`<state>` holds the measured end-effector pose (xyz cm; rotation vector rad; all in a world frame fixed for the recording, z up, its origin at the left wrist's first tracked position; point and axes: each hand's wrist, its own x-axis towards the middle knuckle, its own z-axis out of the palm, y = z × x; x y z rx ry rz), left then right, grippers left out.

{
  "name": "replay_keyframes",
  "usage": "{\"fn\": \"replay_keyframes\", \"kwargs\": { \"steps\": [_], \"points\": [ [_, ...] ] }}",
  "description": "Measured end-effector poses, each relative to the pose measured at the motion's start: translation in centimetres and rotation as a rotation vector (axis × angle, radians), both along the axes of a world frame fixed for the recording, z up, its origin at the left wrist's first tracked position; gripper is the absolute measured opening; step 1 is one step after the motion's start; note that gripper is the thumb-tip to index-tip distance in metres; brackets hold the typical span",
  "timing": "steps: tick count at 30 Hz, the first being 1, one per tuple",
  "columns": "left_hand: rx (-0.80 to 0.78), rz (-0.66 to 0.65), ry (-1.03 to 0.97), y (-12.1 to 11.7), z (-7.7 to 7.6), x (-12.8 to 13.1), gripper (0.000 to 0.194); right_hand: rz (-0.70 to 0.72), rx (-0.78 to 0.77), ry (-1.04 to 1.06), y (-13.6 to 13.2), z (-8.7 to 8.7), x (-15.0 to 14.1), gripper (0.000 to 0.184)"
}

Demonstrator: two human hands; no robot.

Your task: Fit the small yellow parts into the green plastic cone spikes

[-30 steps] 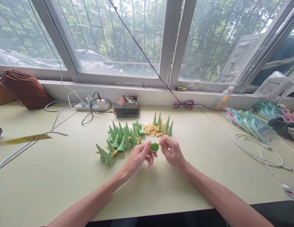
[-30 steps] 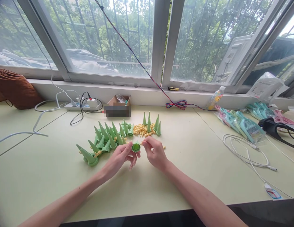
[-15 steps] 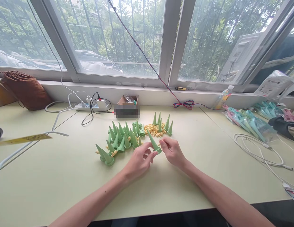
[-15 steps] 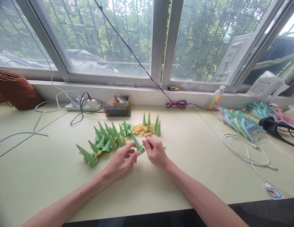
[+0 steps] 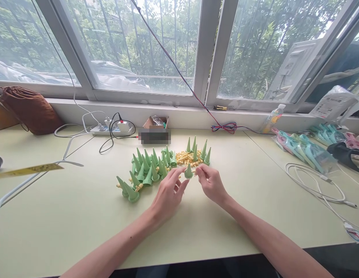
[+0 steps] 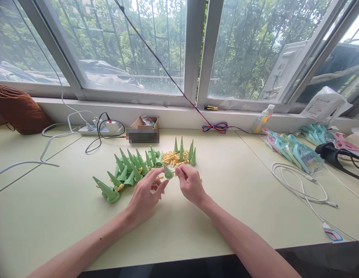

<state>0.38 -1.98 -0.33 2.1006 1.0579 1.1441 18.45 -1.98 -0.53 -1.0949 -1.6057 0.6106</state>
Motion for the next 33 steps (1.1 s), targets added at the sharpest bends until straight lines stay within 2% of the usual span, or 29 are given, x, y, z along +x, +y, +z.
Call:
{"fn": "replay_keyframes", "kwargs": {
  "steps": [2,4,8,10,13,18,23,29,33],
  "points": [
    [-0.033,0.043,-0.015,-0.1,0.3,0.0,0.027,-0.027,0.011,0.029,0.0,0.1,0.1,0.033],
    [-0.102,0.031,-0.012,-0.2,0.4,-0.1,0.033,-0.033,0.027,0.044,-0.1,0.2,0.2,0.033],
    [-0.385,-0.139,-0.079,-0.2,0.5,-0.1,0.061,0.017,0.086,0.0,-0.1,0.1,0.2,0.033],
    [-0.532,-0.219,-0.165,-0.1,0.6,-0.1,0.067,0.053,0.12,-0.03,-0.1,0.0,0.1,0.032],
    [-0.644,-0.273,-0.231,0.1,0.9,-0.1,0.068,0.089,0.141,-0.042,-0.1,-0.1,0.2,0.03],
    [-0.729,-0.31,-0.266,0.1,1.5,-0.2,0.061,0.102,0.133,-0.042,-0.2,-0.2,0.3,0.027],
    [-0.774,-0.397,-0.302,0.3,1.3,-0.4,0.058,0.1,0.088,-0.037,-0.3,-0.2,0.2,0.028],
    [-0.769,-0.438,-0.271,0.5,1.0,-0.6,0.052,0.102,0.073,-0.042,-0.2,-0.2,0.2,0.031],
    [-0.704,-0.4,-0.209,0.4,0.9,-0.6,0.047,0.119,0.035,-0.025,-0.2,-0.1,0.2,0.034]
  ]
}}
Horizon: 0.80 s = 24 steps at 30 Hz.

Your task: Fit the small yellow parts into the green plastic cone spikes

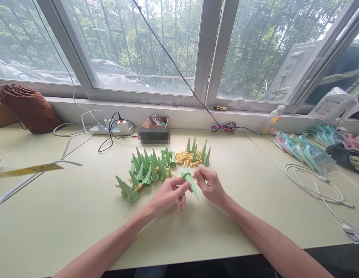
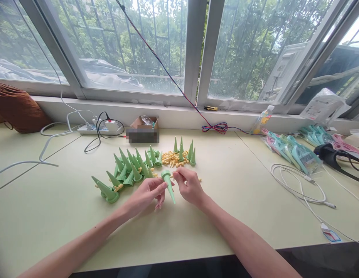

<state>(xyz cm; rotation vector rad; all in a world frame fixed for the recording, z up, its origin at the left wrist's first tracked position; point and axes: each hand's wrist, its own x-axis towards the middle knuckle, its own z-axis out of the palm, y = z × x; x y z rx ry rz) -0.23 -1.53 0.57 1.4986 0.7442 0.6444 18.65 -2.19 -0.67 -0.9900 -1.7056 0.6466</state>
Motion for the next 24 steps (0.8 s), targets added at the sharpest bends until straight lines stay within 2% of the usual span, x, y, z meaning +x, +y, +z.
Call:
{"fn": "replay_keyframes", "kwargs": {
  "steps": [7,11,15,21,24],
  "points": [
    [0.179,0.119,0.138,-0.2,-0.5,0.1,0.03,0.005,-0.052,-0.012,0.1,0.0,-0.1,0.039],
    [0.42,0.223,0.222,-0.1,-0.9,0.2,0.022,0.012,-0.061,-0.027,0.1,0.0,-0.2,0.04],
    [0.639,0.3,0.285,0.1,-1.4,0.1,0.026,0.027,-0.09,-0.033,0.0,0.1,-0.3,0.041],
    [0.873,0.318,0.287,0.0,-1.5,-0.2,0.028,0.04,-0.113,-0.011,0.0,-0.1,-0.4,0.042],
    [0.896,0.298,0.287,0.1,-1.4,-0.3,0.023,0.026,-0.104,-0.014,0.1,-0.3,-0.4,0.041]
  ]
}}
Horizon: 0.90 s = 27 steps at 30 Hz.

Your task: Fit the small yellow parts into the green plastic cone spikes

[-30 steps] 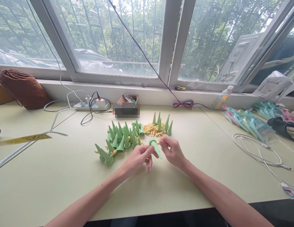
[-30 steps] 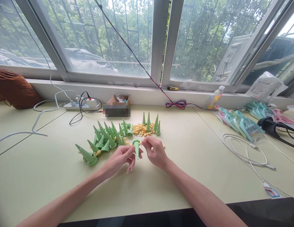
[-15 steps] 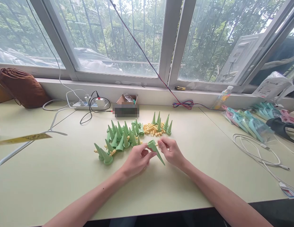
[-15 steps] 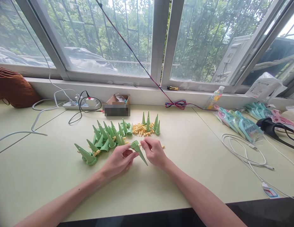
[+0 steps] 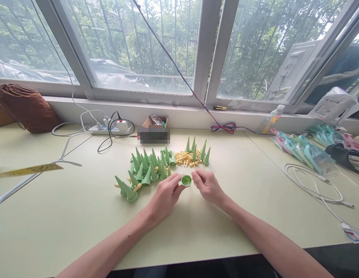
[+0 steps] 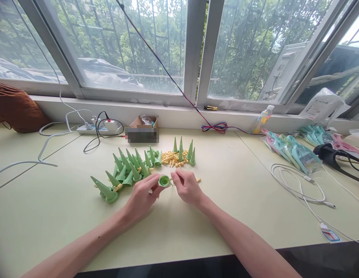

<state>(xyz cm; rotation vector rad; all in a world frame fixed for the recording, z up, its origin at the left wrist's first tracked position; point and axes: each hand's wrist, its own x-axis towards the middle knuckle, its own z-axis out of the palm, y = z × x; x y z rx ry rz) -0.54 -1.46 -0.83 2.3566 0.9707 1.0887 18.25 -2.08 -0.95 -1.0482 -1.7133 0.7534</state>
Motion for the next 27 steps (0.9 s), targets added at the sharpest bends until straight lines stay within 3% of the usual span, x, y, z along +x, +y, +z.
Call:
{"fn": "replay_keyframes", "kwargs": {
  "steps": [4,7,12,15,22,27],
  "points": [
    [-0.088,0.053,-0.023,0.0,0.4,0.2,0.018,-0.065,0.038,0.0,0.0,0.1,-0.1,0.04],
    [-0.252,0.069,-0.126,-0.1,0.7,0.5,0.022,-0.124,0.04,0.033,-0.1,0.2,0.0,0.038],
    [-0.702,-0.06,-0.405,-0.1,1.2,0.8,0.06,-0.118,0.054,0.045,0.0,0.2,0.2,0.036],
    [-0.861,-0.177,-0.407,0.0,1.6,0.8,0.064,-0.053,0.085,0.022,0.1,-0.1,0.1,0.035],
    [-0.855,-0.228,-0.332,0.1,1.3,0.5,0.054,-0.039,-0.003,0.039,-0.2,-0.1,-0.1,0.036],
    [-0.709,-0.191,-0.265,-0.2,1.1,0.5,0.043,-0.033,-0.037,0.057,-0.3,-0.2,-0.2,0.038]
  ]
}}
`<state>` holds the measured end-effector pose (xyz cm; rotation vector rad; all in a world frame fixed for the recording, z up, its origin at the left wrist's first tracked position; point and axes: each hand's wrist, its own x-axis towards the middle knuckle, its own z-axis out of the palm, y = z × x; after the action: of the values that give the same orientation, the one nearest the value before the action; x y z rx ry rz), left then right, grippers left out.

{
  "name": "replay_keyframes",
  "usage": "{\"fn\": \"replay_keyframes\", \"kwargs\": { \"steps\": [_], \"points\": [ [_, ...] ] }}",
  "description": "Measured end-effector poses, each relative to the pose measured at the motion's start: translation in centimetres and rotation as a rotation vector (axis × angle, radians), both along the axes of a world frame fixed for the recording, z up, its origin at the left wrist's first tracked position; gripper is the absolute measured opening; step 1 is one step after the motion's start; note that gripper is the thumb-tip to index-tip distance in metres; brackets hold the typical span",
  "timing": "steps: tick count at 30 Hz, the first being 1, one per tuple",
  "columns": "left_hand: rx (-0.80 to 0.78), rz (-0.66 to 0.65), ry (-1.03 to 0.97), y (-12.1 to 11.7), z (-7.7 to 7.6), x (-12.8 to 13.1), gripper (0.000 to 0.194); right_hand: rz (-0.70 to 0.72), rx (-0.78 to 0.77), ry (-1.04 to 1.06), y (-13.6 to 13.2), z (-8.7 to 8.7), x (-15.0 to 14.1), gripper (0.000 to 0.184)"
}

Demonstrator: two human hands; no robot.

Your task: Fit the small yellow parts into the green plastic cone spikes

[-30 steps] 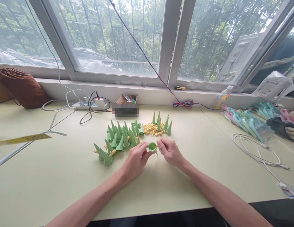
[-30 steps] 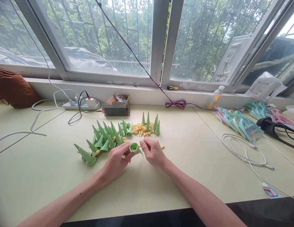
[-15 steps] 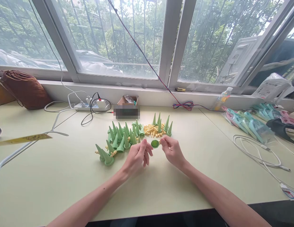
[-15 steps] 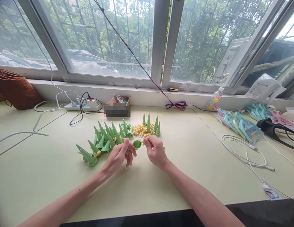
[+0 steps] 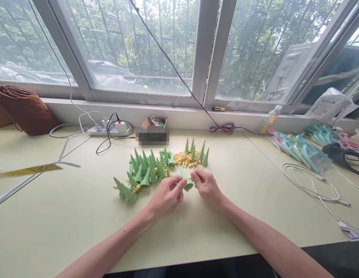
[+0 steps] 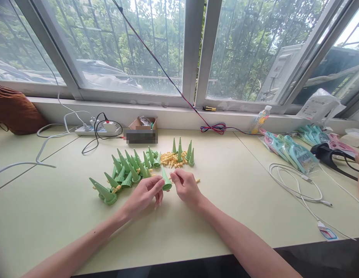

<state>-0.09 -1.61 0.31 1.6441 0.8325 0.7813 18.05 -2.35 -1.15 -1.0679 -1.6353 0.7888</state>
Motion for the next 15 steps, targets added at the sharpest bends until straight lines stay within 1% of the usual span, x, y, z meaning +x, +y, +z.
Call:
{"fn": "replay_keyframes", "kwargs": {
  "steps": [2,5,8,10,12,15],
  "points": [
    [0.135,0.067,0.078,-0.2,0.0,0.1,0.036,0.005,-0.014,0.005,0.1,-0.1,0.0,0.039],
    [0.412,0.177,0.185,-0.2,-0.4,0.2,0.021,0.01,-0.024,-0.001,0.1,-0.1,0.0,0.039],
    [0.623,0.213,0.19,0.0,-1.2,0.1,0.011,0.01,-0.025,-0.014,0.2,-0.1,-0.1,0.039],
    [0.708,0.2,0.187,0.2,-1.6,-0.1,0.009,0.006,-0.02,-0.021,0.2,-0.1,-0.1,0.038],
    [0.766,0.199,0.189,0.4,-1.9,-0.2,0.014,0.0,-0.012,-0.025,0.2,-0.2,-0.1,0.038],
    [0.784,0.238,0.197,0.4,-1.9,-0.1,0.022,-0.013,-0.012,-0.013,0.3,-0.3,-0.2,0.036]
  ]
}}
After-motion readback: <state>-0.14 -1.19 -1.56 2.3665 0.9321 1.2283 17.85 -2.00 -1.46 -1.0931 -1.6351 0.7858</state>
